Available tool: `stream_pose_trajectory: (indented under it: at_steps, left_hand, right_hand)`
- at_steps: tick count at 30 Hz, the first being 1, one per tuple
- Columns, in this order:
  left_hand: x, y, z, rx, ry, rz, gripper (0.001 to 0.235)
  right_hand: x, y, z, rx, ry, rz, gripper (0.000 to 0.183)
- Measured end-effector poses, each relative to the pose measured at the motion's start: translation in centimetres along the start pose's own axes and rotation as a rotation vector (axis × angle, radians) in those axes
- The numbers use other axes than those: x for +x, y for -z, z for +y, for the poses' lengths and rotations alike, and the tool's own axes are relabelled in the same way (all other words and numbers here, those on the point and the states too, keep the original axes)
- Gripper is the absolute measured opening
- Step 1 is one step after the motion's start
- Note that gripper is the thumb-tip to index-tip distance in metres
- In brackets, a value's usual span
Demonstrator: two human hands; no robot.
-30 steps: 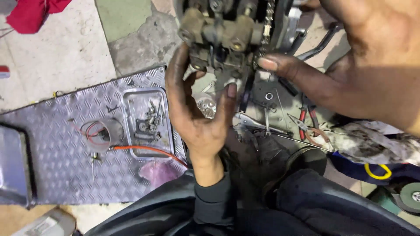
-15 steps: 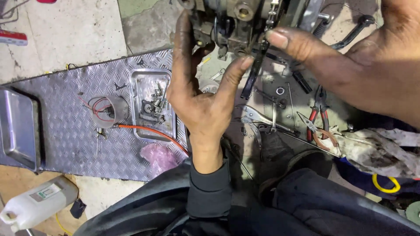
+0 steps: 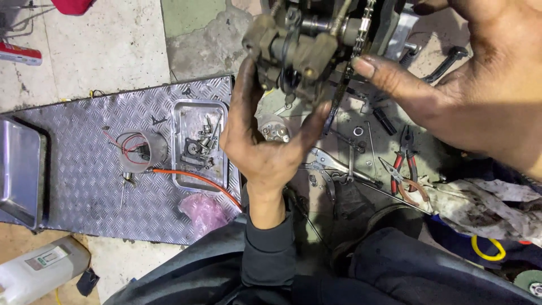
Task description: Disassembling and inspecting the rocker arm assembly and timing chain of a motorcycle engine.
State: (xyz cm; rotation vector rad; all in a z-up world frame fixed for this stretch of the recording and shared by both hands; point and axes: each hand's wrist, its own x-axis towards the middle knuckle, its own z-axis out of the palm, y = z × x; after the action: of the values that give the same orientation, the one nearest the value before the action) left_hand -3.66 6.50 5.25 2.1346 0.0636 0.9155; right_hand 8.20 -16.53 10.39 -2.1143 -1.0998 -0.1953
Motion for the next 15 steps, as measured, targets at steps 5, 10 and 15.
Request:
stream_pose_trajectory:
  at_steps: [5,10,15]
  left_hand:
    - [-0.3,0.7,0.7,-0.224,0.11,0.02,0.083]
    - [-2.2,0.6,-2.2,-0.761,0.176,0.049,0.079]
    - [-2.8,0.6,-3.1,-1.293,0.38,-0.013,0.06]
  right_hand:
    - [-0.5,-0.1,0.0,-0.073,-0.102,0.012,0.058]
    - [0.5,-0.3,-0.4,-0.009,0.024,0.039,0.064]
    - [0.2,-0.1,-0.9,-0.058,-0.043,0.034,0.067]
